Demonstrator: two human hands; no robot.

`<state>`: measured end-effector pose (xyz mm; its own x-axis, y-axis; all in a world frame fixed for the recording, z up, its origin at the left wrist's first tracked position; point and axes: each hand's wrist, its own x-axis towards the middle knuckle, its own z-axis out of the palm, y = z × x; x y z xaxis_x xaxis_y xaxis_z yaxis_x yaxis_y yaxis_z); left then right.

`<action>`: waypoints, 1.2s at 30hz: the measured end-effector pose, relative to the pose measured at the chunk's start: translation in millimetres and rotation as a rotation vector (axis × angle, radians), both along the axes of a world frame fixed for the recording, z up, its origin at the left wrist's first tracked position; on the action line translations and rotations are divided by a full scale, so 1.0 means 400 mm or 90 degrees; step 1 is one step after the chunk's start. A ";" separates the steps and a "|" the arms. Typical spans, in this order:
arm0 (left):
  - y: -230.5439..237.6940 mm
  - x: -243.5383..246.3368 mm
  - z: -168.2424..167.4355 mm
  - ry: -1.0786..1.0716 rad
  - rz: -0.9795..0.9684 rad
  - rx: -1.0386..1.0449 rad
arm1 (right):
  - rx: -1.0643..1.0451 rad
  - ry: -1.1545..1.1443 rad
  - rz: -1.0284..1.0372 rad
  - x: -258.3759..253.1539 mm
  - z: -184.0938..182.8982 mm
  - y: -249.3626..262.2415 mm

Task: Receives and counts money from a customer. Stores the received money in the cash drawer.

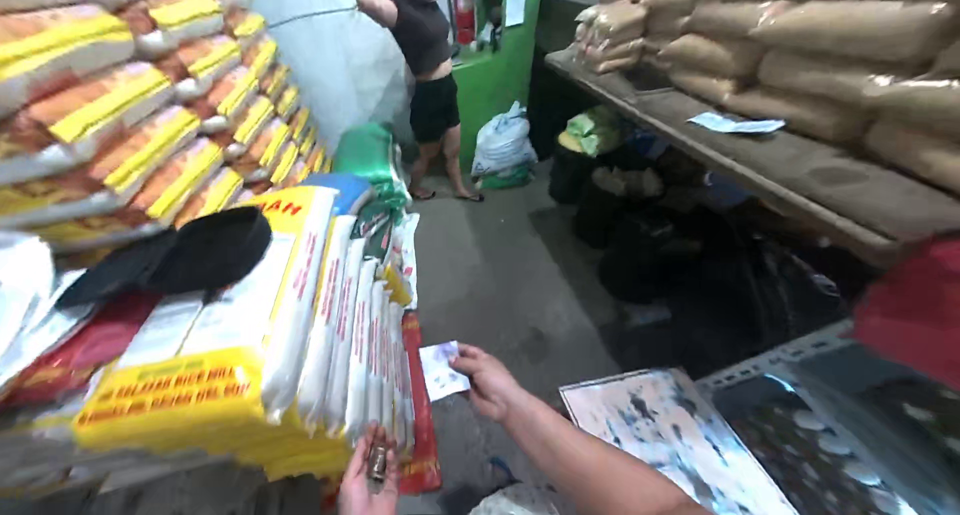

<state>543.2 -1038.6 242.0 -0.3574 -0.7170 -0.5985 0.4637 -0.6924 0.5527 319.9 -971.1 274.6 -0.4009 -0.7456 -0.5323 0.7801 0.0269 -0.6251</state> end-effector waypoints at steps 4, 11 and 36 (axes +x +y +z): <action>-0.206 -0.225 -0.019 -0.112 0.001 0.041 | -0.005 -0.038 0.030 -0.130 0.011 -0.175; -0.558 -0.675 -0.099 -0.213 -0.027 0.132 | 0.056 -0.009 -0.056 -0.459 -0.050 -0.427; -1.890 -2.046 -0.051 -0.130 -0.193 0.000 | 0.210 -0.014 -0.163 -1.863 -0.109 -1.632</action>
<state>-275.2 -1794.8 221.6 -0.4267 -0.5974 -0.6790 0.1177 -0.7811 0.6132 -425.4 -1623.9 231.0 -0.5370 -0.4118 -0.7363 0.8004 0.0269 -0.5989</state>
